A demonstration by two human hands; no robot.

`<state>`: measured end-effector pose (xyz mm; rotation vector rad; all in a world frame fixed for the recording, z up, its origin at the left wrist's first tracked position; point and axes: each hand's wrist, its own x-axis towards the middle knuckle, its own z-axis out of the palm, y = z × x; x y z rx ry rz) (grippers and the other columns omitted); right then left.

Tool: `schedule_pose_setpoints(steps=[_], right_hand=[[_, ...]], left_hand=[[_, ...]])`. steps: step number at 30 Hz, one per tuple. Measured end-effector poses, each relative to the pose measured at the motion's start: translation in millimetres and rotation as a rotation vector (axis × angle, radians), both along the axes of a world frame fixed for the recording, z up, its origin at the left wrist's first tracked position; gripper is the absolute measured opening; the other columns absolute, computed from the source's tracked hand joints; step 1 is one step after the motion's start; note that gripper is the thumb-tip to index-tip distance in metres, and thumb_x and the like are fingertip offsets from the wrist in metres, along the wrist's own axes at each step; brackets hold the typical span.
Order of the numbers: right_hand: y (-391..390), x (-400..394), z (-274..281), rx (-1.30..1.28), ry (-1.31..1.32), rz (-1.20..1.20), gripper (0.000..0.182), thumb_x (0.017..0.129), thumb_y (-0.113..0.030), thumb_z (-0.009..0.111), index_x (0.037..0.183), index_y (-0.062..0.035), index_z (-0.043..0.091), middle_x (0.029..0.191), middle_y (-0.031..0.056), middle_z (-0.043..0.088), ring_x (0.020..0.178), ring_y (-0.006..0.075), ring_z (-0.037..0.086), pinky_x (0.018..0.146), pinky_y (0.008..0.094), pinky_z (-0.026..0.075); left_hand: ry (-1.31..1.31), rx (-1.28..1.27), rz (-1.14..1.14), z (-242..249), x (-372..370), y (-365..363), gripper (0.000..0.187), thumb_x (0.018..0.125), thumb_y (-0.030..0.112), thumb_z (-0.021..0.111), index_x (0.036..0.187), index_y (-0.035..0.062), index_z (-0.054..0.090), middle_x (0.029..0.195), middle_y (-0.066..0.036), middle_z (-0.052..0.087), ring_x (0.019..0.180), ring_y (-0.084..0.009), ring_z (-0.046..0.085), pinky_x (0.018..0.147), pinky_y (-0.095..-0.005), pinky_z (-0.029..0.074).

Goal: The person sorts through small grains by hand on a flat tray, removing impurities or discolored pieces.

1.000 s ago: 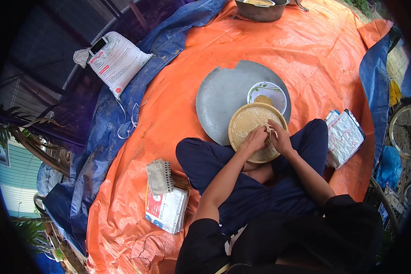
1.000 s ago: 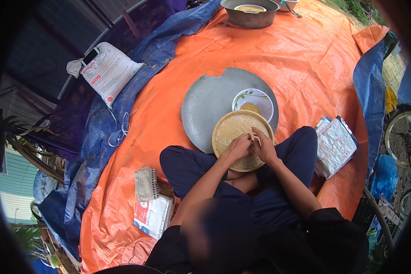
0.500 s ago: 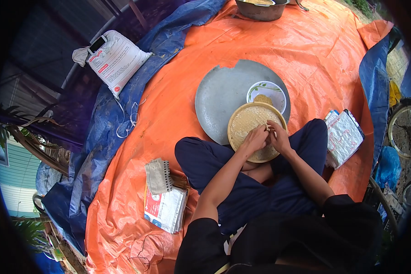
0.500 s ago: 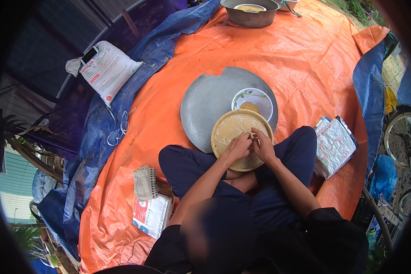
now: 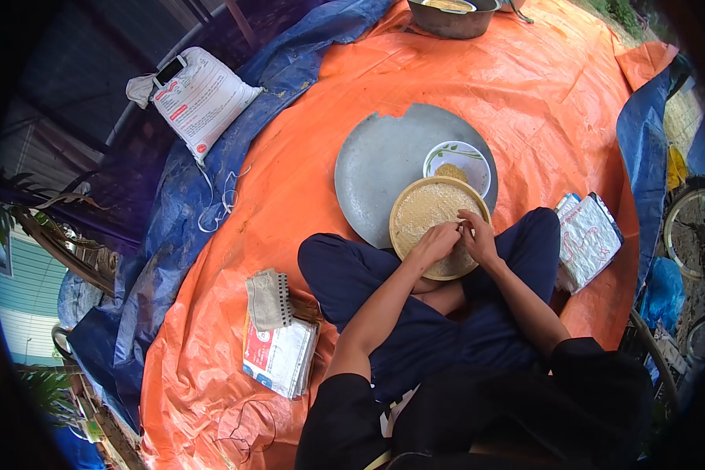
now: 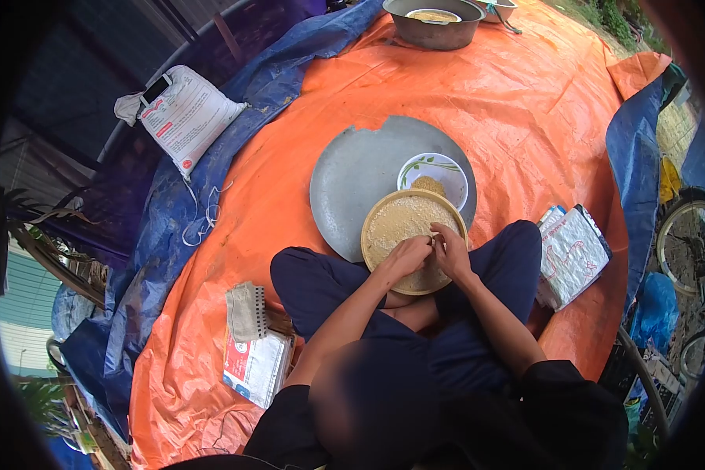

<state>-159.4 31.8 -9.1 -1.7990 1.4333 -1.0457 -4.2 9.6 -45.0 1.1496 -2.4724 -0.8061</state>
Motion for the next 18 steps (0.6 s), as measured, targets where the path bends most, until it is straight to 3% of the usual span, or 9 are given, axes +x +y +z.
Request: schedule_pose_setpoints(steps=[5,8,10,14,18], right_hand=[[-1.1,0.6,-4.9,0.034,-0.023,-0.038,0.021,0.088,-0.002,0.053,0.108,-0.0013,0.061,0.093,0.0150,0.068,0.084,0.0246,0.068,0.075,0.0328,0.052],[-0.9,1.4,-7.6,-0.003,-0.002,-0.075,0.017,0.089,-0.004,0.054,0.103,-0.0015,0.063,0.085,0.0128,0.069,0.078,0.0224,0.069,0.070,0.0315,0.052],[-0.9,1.7,-8.2,-0.004,0.011,-0.092,0.016,0.089,-0.005,0.054,0.101,-0.0017,0.063,0.083,0.0126,0.069,0.077,0.0223,0.069,0.070,0.0312,0.052],[-2.7,1.0,-10.1,0.009,-0.010,-0.113,0.014,0.089,-0.005,0.055,0.099,-0.0018,0.064,0.082,0.0131,0.068,0.076,0.0227,0.069,0.069,0.0309,0.052],[-5.1,-1.8,-13.3,0.006,-0.032,-0.132,0.014,0.089,-0.006,0.055,0.098,0.0003,0.063,0.080,0.0135,0.068,0.075,0.0202,0.069,0.068,0.0298,0.052]], left_hand=[[0.087,0.191,0.147,7.2,-2.8,0.1,0.013,0.072,0.001,0.055,0.081,-0.0020,0.063,0.085,-0.022,0.061,0.083,-0.0390,0.062,0.072,-0.0431,0.049],[0.084,0.385,0.255,33.9,-3.1,1.6,0.013,0.071,0.000,0.056,0.081,-0.0021,0.064,0.085,-0.022,0.062,0.083,-0.0381,0.062,0.072,-0.0431,0.049],[0.087,0.206,0.161,-0.4,-2.7,-1.8,0.013,0.070,0.000,0.057,0.079,-0.0020,0.065,0.084,-0.022,0.063,0.083,-0.0373,0.062,0.073,-0.0423,0.049],[0.055,0.067,-0.008,-1.3,2.9,-9.1,0.015,0.067,-0.001,0.059,0.080,-0.0008,0.068,0.086,-0.022,0.065,0.081,-0.0365,0.063,0.073,-0.0394,0.051],[0.372,0.278,0.206,16.7,8.4,-13.8,0.015,0.074,0.005,0.065,0.087,0.0012,0.071,0.090,-0.016,0.068,0.076,-0.0244,0.066,0.071,-0.0314,0.052]])
